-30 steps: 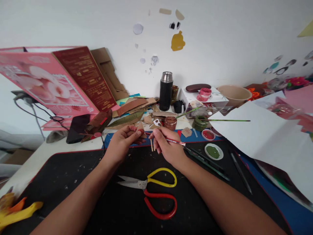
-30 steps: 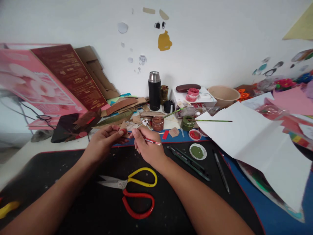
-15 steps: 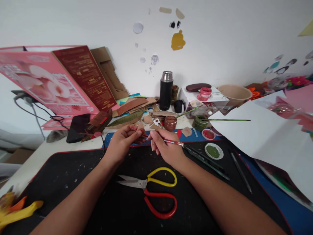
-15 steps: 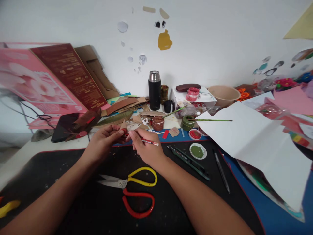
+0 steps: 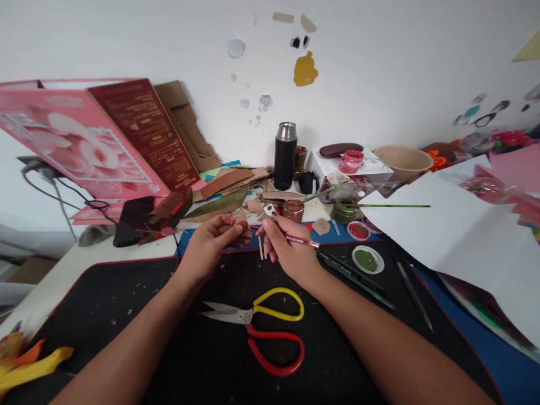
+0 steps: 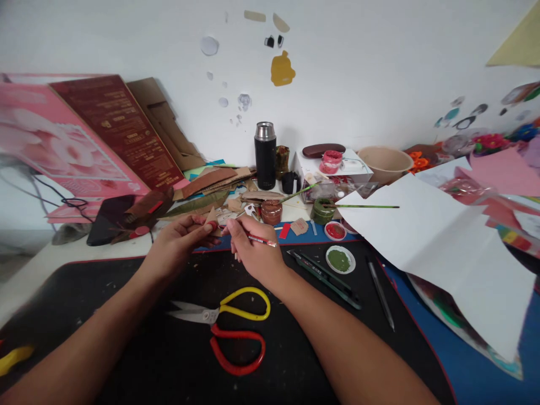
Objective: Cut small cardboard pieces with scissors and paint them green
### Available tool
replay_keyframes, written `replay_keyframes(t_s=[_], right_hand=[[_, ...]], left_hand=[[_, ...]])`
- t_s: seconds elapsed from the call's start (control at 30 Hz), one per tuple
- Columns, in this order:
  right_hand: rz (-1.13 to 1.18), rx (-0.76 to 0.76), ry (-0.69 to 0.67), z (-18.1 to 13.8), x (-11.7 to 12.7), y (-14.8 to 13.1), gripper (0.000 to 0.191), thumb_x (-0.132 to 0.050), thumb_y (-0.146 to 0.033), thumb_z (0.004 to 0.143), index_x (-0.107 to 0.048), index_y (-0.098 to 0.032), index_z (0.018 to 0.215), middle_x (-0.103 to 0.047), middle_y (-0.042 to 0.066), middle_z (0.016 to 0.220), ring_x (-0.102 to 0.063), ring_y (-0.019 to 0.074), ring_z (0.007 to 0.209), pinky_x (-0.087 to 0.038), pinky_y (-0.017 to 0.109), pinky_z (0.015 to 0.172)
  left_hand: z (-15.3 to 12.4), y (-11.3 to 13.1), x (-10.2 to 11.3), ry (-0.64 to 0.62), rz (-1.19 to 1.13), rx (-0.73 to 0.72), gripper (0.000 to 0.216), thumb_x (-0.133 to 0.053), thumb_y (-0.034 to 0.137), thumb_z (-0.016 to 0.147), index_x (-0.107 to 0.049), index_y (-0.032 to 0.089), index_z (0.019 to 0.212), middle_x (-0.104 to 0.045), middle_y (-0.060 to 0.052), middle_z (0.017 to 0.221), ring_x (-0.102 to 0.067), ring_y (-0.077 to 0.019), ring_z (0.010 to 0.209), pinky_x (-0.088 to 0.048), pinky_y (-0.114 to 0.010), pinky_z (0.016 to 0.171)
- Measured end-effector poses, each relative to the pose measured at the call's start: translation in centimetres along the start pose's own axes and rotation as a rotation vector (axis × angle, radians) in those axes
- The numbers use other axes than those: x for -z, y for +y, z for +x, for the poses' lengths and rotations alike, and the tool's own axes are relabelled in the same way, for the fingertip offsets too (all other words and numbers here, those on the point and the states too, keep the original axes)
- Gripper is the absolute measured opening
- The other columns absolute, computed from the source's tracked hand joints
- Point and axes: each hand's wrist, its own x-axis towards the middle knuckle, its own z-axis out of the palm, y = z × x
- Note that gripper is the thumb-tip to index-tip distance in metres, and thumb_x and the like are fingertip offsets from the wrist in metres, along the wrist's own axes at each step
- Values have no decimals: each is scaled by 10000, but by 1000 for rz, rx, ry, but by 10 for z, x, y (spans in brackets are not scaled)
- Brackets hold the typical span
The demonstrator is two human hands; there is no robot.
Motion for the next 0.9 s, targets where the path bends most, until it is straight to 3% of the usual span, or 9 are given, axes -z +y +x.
replay_keyframes(t_s=[0.6, 0.9], right_hand=[[17, -33, 19, 2, 1, 1, 459, -569, -609, 1038, -693, -206, 857, -567, -43, 563, -514, 94, 420, -380, 218, 402], [-30, -34, -2, 2, 2, 3, 448, -556, -597, 1055, -682, -217, 854, -558, -40, 559, -513, 104, 427, -376, 235, 409]], left_hand=[[-5, 1, -2, -36, 181, -66, 526, -879, 629, 705, -641, 207, 909, -816, -69, 851, -782, -260, 782, -620, -383, 777], [-8, -7, 2, 10, 489, -223, 311, -760, 500, 857, -689, 224, 981, -827, -66, 969, -782, -270, 894, -565, -340, 794]])
